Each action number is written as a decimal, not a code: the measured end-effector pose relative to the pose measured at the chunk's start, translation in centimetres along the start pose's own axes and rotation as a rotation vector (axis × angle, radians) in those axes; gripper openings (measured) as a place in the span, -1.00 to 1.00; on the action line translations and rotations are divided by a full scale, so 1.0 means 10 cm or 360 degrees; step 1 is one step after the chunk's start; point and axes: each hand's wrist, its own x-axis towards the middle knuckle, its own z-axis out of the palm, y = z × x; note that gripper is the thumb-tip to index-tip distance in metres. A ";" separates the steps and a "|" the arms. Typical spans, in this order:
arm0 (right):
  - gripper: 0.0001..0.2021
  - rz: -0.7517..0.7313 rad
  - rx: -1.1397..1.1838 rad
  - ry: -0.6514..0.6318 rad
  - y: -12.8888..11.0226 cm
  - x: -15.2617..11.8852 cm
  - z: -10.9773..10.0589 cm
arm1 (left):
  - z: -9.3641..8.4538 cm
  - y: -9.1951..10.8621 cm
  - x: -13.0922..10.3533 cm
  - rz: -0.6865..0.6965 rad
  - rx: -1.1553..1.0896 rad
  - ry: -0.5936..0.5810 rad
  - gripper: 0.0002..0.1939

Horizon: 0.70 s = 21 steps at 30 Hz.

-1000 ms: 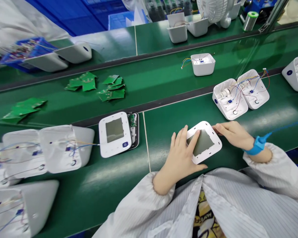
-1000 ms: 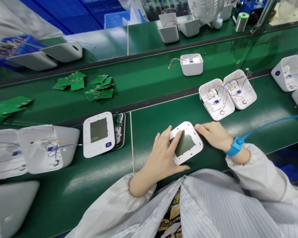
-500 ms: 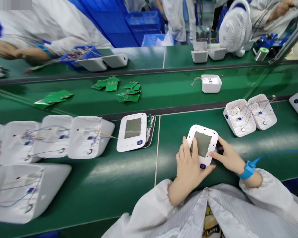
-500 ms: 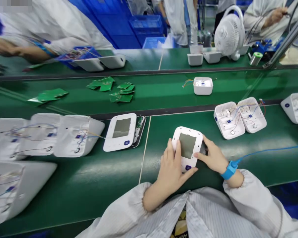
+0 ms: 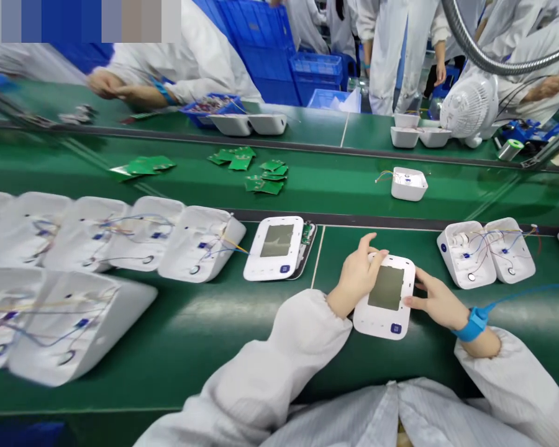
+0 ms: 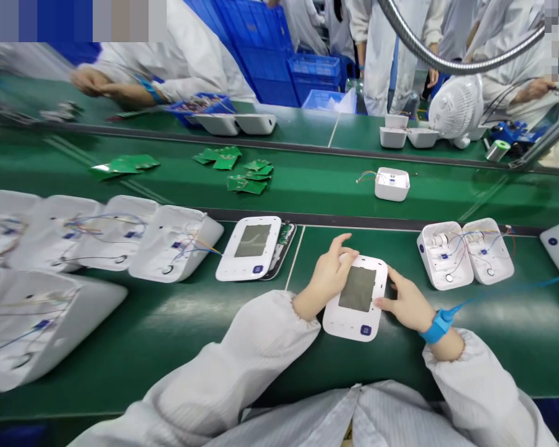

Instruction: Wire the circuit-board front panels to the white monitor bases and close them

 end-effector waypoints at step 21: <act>-0.60 0.0349 -0.1207 0.0775 -0.27 -0.05 -0.10 | 0.13 0.16 -0.24 0.0528 0.0726 -0.0307 0.25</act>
